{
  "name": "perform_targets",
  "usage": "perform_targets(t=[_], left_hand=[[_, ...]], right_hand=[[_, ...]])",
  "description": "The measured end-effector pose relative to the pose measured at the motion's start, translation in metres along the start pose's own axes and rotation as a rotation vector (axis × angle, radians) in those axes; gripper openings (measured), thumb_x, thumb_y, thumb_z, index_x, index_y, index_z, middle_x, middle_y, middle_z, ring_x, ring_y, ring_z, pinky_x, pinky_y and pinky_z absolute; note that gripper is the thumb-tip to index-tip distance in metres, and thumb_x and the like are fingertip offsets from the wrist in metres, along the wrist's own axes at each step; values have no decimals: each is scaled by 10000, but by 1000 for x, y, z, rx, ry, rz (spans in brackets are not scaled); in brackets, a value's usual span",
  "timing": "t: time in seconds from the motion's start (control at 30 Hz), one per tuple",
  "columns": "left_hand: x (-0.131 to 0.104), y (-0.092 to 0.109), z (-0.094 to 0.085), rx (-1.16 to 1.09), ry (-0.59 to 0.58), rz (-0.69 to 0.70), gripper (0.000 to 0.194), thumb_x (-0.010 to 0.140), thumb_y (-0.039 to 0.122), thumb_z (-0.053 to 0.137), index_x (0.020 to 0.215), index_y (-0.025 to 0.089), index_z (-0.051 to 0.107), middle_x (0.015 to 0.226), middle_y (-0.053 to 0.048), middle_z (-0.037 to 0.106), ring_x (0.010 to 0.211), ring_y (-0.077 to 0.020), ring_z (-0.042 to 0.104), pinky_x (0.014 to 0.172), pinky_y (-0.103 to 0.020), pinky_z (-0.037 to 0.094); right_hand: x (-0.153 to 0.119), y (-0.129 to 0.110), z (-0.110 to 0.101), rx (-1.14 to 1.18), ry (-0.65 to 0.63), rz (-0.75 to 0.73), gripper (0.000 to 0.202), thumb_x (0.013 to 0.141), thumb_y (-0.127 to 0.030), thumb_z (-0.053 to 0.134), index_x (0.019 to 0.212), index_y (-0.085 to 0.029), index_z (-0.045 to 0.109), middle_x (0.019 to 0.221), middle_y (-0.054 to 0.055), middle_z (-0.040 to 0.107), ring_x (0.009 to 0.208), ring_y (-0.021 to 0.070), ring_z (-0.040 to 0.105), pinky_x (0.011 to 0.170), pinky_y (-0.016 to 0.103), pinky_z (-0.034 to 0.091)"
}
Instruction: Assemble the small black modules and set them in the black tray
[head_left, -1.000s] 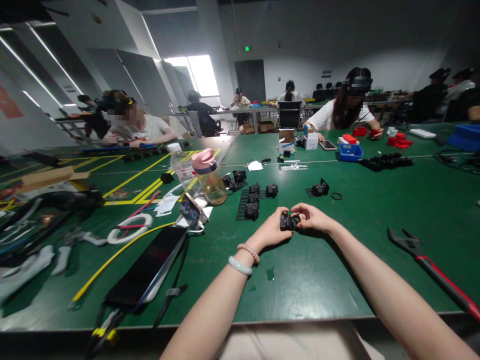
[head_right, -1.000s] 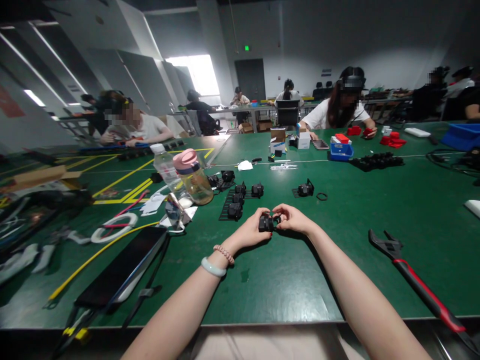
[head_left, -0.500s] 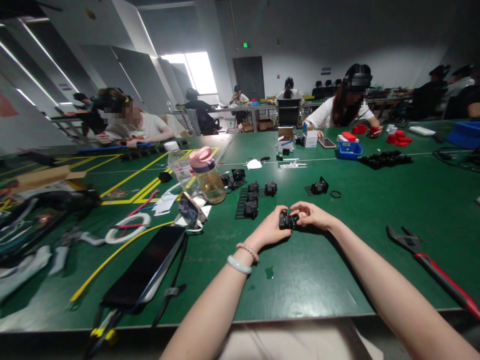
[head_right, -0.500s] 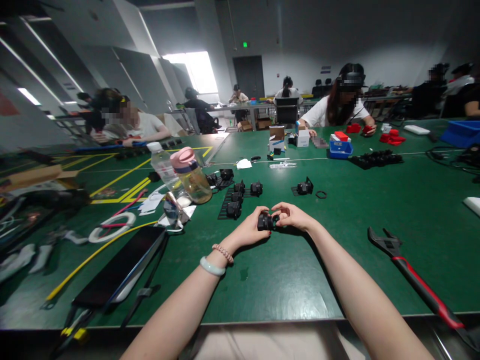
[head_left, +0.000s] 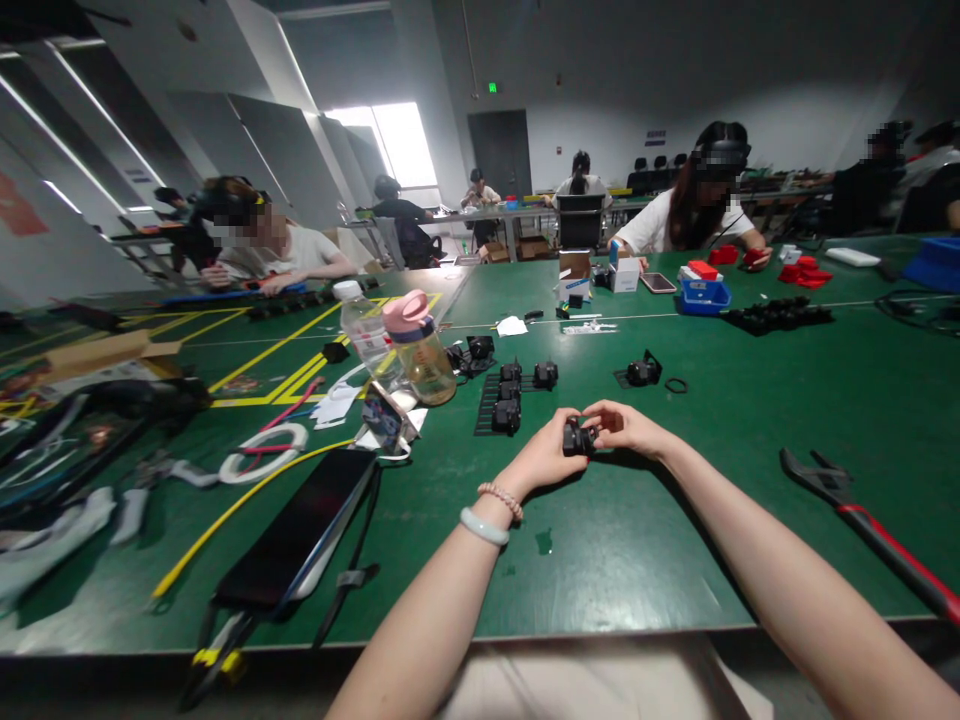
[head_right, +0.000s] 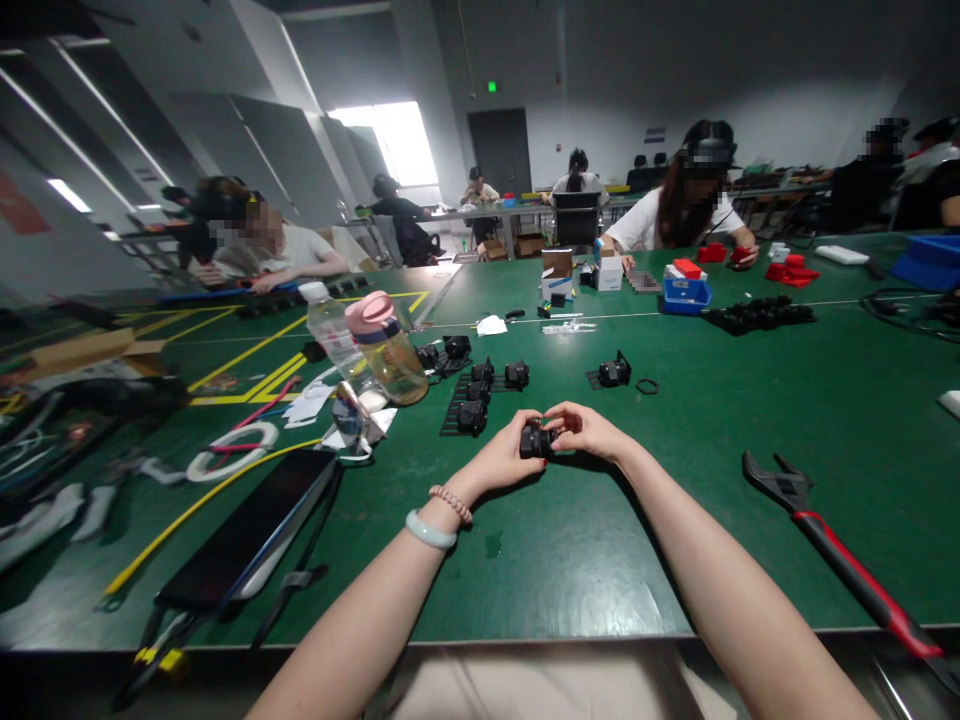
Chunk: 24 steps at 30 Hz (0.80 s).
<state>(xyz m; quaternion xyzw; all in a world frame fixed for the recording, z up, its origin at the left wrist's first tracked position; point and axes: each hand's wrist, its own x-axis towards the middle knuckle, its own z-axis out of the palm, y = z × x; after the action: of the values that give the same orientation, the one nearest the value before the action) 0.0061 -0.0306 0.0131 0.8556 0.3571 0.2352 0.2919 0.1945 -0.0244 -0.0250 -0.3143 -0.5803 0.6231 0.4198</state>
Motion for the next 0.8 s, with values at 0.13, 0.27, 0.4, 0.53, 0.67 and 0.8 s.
perform_targets(t=[0.13, 0.27, 0.4, 0.53, 0.67, 0.8], left_hand=[[-1, 1, 0, -10, -6, 0, 553, 586, 206, 536, 1099, 182, 330, 949, -37, 501, 815, -159, 498, 700, -272, 400], [-1, 0, 0, -21, -4, 1, 549, 588, 199, 533, 1098, 179, 329, 949, -38, 499, 818, -158, 495, 704, -272, 398], [0, 1, 1, -28, -7, -5, 530, 594, 193, 525, 1088, 170, 336, 954, -41, 494, 833, -159, 490, 718, -275, 393], [0, -1, 1, -11, -7, -2, 540, 588, 203, 533, 1089, 174, 333, 940, -36, 487, 814, -155, 486, 707, -272, 394], [0, -3, 1, -9, -7, 5, 531, 592, 207, 529, 1086, 176, 335, 932, -32, 484, 805, -152, 484, 699, -268, 393], [-1, -2, 1, -15, -4, 6, 532, 589, 201, 528, 1086, 176, 338, 930, -32, 485, 808, -153, 484, 705, -270, 392]], right_hand=[[0, 1, 1, -6, 5, -6, 514, 529, -155, 662, 994, -173, 444, 926, 51, 558, 789, 121, 535, 702, 291, 432], [1, 3, 0, -40, 10, -3, 542, 524, -158, 668, 1010, -178, 430, 924, 49, 549, 772, 117, 531, 698, 291, 430], [1, 4, 0, -78, 22, -8, 503, 510, -172, 678, 962, -166, 455, 897, 34, 541, 728, 102, 521, 685, 277, 427], [0, 1, 2, -93, 24, 7, 449, 507, -184, 681, 904, -155, 473, 803, 2, 534, 679, 86, 508, 652, 252, 422], [0, -1, 4, -90, 29, 10, 431, 522, -181, 674, 897, -158, 463, 787, 0, 532, 684, 87, 509, 656, 253, 419], [0, -2, 5, -95, 34, 14, 435, 523, -193, 674, 900, -155, 460, 796, 9, 536, 700, 95, 513, 666, 262, 424]])
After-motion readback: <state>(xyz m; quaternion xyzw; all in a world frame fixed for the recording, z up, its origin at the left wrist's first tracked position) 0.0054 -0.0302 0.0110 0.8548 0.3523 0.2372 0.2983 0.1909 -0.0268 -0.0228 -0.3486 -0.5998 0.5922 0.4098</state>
